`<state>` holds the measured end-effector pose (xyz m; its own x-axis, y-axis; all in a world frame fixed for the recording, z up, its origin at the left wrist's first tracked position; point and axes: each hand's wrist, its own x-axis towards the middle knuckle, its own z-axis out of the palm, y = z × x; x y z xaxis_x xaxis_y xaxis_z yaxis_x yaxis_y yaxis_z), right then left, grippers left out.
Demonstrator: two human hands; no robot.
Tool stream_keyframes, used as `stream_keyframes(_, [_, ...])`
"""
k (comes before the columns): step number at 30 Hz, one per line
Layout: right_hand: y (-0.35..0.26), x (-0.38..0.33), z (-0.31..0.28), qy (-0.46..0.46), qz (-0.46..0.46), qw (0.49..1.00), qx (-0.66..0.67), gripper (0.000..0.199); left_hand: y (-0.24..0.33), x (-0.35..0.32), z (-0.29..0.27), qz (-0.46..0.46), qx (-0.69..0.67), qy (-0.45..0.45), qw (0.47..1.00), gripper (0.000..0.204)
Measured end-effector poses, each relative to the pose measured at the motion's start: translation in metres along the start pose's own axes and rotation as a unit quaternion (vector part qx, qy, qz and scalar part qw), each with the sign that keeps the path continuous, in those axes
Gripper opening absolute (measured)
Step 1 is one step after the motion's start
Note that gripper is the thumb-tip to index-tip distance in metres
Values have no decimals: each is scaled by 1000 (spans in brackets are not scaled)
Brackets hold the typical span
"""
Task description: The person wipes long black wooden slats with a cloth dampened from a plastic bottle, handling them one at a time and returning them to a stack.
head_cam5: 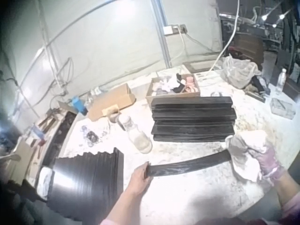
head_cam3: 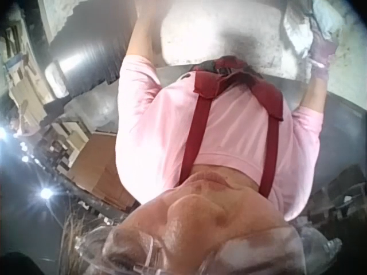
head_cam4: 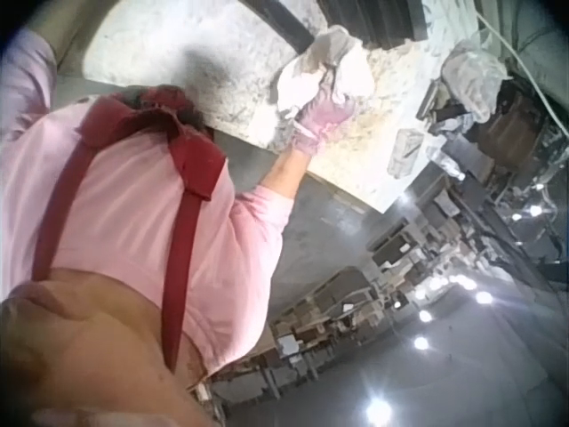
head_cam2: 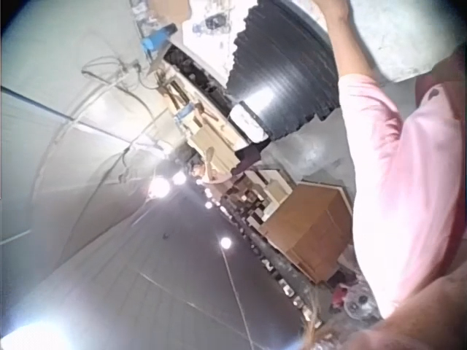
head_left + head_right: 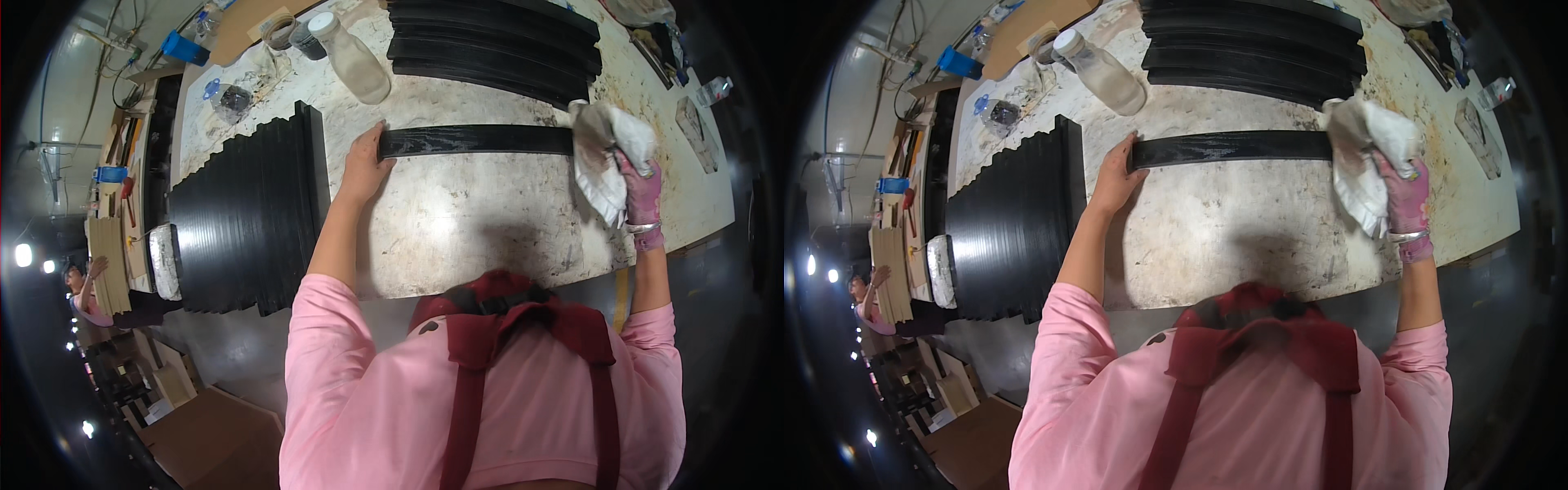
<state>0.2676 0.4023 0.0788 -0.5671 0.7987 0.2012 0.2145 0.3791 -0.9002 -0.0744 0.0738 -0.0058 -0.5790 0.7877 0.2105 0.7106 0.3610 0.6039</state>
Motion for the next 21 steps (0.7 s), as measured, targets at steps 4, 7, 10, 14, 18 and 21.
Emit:
stream_keyframes(4, [-8, 11, 15, -46, -140, 969, -198, 43, 56, -20, -9, -64, -6, -55, 996, 92])
stream_keyframes(7, [31, 7, 50, -60, -98, 926, -360, 40, 61, -59, 17, -60, -40, 14, 997, 95])
stream_keyframes(10, [8, -19, 130, -183, -116, 890, -400, 25, 58, -65, 31, -61, -40, 44, 996, 95])
stream_keyframes(14, [-69, -79, 241, -315, -351, 829, -299, 20, 46, -72, 32, -56, -50, 58, 995, 96])
stream_keyframes(18, [-104, -33, 222, -448, 174, 860, -172, 23, 50, -75, 20, -67, -50, 34, 996, 102])
stream_keyframes(21, [-26, 9, 183, -225, -230, 886, -334, 20, 57, -68, 16, -61, -88, 29, 994, 102])
